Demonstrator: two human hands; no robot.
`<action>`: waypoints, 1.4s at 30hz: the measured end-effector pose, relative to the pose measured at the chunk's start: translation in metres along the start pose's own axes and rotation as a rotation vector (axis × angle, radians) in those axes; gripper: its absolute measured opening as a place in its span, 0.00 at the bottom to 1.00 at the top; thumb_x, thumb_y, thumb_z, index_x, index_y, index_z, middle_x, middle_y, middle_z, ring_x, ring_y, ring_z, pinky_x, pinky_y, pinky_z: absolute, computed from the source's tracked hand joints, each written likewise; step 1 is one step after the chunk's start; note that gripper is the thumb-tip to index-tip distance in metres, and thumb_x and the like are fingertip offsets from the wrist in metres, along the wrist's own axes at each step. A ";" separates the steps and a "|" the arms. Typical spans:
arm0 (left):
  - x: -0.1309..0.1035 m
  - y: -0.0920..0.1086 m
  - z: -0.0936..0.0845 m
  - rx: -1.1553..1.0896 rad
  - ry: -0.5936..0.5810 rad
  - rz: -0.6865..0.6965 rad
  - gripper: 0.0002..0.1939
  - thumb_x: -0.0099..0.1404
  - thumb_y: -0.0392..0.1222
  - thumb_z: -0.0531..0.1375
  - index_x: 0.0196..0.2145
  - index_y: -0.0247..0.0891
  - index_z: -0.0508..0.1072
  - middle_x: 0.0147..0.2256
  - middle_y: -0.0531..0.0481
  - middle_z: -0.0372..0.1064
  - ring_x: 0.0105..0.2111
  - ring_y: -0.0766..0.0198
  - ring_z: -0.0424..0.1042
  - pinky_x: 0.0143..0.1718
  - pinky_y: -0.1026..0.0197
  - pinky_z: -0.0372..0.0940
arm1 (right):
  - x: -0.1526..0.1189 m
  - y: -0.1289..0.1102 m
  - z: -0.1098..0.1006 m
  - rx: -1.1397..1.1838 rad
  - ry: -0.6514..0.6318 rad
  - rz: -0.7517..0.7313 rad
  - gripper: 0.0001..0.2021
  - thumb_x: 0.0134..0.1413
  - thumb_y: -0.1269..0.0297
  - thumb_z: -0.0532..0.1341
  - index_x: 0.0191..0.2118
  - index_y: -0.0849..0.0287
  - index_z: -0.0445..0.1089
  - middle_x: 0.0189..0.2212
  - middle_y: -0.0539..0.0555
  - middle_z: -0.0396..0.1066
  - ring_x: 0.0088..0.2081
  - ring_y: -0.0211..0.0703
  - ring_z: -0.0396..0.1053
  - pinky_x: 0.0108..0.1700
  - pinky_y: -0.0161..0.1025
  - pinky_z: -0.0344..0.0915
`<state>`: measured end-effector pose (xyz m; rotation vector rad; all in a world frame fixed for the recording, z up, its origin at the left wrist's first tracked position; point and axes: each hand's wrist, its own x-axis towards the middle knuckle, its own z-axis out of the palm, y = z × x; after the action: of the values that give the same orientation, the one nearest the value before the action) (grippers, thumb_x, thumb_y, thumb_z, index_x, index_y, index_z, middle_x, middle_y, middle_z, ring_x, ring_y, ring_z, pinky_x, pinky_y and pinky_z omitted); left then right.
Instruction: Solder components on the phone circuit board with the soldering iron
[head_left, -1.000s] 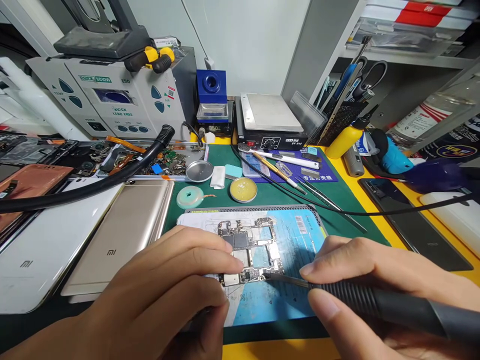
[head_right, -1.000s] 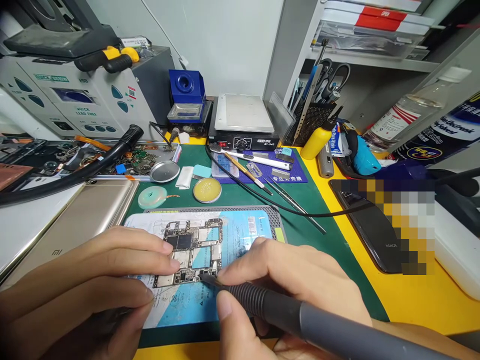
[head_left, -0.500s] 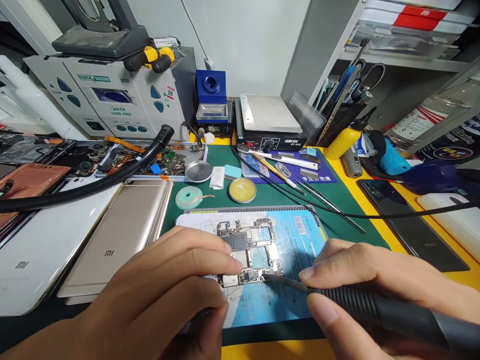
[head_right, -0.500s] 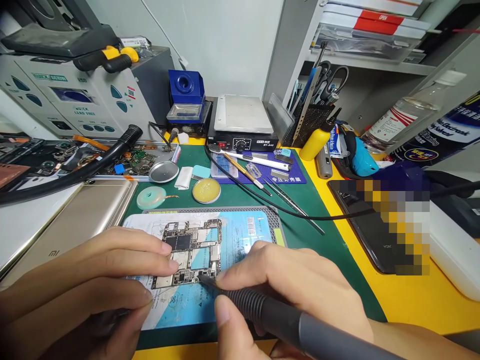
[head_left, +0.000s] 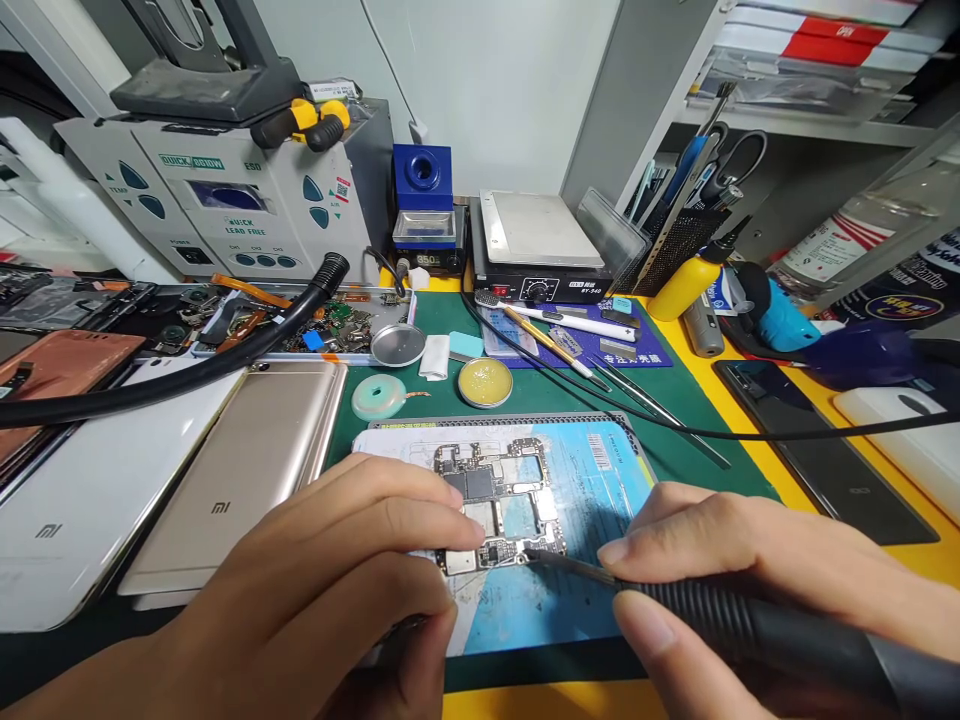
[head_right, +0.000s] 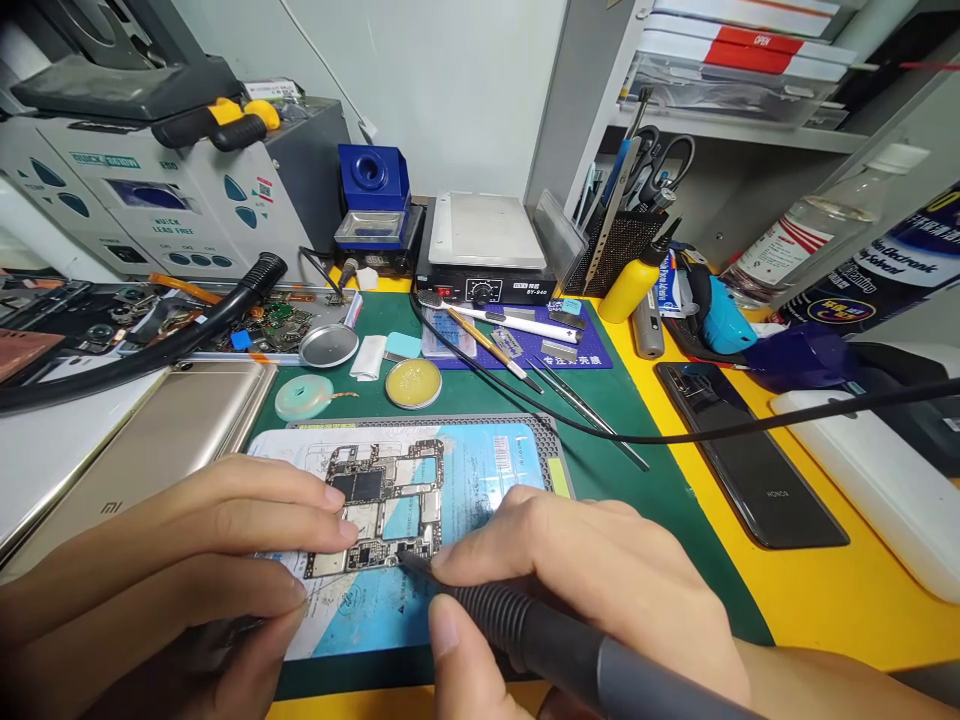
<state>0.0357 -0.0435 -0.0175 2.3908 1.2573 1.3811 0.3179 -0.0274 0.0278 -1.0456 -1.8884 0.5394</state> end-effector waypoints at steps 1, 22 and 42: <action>0.000 0.000 0.000 0.000 -0.010 0.001 0.14 0.79 0.29 0.62 0.45 0.52 0.78 0.47 0.53 0.91 0.52 0.55 0.92 0.65 0.49 0.89 | 0.000 0.000 0.000 -0.003 0.002 -0.003 0.21 0.56 0.79 0.73 0.45 0.39 0.84 0.25 0.40 0.84 0.20 0.42 0.81 0.27 0.35 0.76; 0.002 -0.009 -0.009 -0.060 -0.091 0.062 0.15 0.79 0.27 0.63 0.45 0.50 0.79 0.49 0.55 0.91 0.58 0.64 0.88 0.68 0.57 0.82 | -0.003 -0.003 -0.003 -0.080 0.037 0.045 0.20 0.53 0.77 0.73 0.41 0.38 0.86 0.27 0.41 0.86 0.24 0.47 0.86 0.26 0.37 0.76; 0.002 -0.009 -0.011 -0.035 -0.043 0.035 0.14 0.79 0.30 0.63 0.46 0.52 0.81 0.49 0.50 0.94 0.46 0.52 0.96 0.65 0.46 0.93 | -0.004 -0.001 -0.005 -0.088 0.035 0.070 0.18 0.53 0.76 0.73 0.39 0.40 0.87 0.27 0.43 0.88 0.24 0.47 0.86 0.26 0.37 0.77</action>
<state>0.0224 -0.0388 -0.0140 2.4169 1.1768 1.3422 0.3224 -0.0311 0.0288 -1.1749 -1.8642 0.4782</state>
